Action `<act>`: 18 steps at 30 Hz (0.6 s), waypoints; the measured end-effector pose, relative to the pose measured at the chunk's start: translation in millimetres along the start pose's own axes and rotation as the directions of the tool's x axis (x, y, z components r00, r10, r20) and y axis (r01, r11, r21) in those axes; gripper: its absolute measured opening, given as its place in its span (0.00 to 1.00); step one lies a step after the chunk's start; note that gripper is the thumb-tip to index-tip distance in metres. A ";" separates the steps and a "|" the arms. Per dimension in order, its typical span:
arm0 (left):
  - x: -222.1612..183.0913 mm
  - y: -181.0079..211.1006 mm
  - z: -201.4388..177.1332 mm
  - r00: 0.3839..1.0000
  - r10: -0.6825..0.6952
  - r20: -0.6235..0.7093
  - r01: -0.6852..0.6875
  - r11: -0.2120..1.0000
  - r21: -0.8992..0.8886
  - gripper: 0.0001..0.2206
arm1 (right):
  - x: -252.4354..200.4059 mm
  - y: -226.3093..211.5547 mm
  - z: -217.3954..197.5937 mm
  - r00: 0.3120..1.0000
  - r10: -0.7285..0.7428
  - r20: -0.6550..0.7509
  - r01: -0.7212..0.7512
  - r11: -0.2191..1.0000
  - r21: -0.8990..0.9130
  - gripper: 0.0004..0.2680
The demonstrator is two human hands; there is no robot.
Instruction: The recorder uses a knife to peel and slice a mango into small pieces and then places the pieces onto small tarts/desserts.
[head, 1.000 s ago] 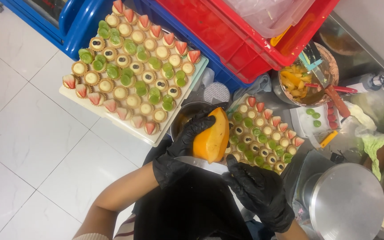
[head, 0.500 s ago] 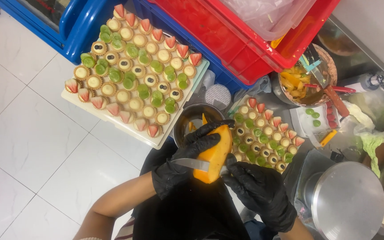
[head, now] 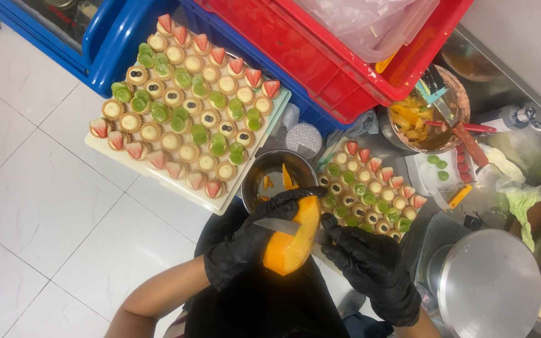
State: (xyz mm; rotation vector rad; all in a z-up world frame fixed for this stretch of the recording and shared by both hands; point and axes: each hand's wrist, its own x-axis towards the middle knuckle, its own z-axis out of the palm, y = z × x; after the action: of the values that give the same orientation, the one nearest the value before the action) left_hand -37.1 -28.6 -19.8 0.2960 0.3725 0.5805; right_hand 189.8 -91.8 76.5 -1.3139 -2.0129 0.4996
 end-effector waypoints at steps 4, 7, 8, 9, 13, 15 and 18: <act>-6.4 6.2 18.5 1.000 0.028 0.010 -0.029 0.996 0.086 0.23 | -10.1 8.4 1.0 0.982 0.158 0.100 -0.166 0.983 0.074 0.14; -10.1 14.2 22.7 0.967 0.098 0.234 -0.097 0.995 -0.015 0.27 | -3.5 6.0 -3.7 0.991 0.110 0.082 -0.122 0.980 0.156 0.15; -8.3 4.6 7.8 0.988 0.079 0.131 -0.097 0.986 0.137 0.25 | -5.7 9.0 -2.5 0.972 0.210 0.107 -0.228 0.952 0.204 0.16; -6.9 -5.8 -7.0 0.997 0.074 0.023 -0.077 0.956 0.283 0.23 | -8.7 11.7 -1.3 0.942 0.306 0.137 -0.332 0.910 0.248 0.17; -2.8 -7.7 8.0 0.998 -0.001 -0.070 0.010 0.991 0.137 0.22 | -21.2 29.7 2.6 0.927 0.344 0.150 -0.376 0.847 0.376 0.14; -1.3 -9.0 1.9 0.988 -0.042 -0.148 0.045 0.999 0.019 0.20 | -13.2 28.6 -3.6 0.742 0.586 0.325 -0.670 0.627 0.398 0.19; -2.0 1.5 27.7 0.994 -0.067 -0.087 0.077 0.990 0.117 0.20 | -16.4 47.4 -0.2 0.755 0.584 0.297 -0.655 0.660 0.368 0.19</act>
State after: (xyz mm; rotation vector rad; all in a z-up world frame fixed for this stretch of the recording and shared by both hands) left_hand -27.7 -33.2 6.0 0.3734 0.4972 0.5015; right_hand 225.0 -86.8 41.1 -1.6703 -1.3565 1.3446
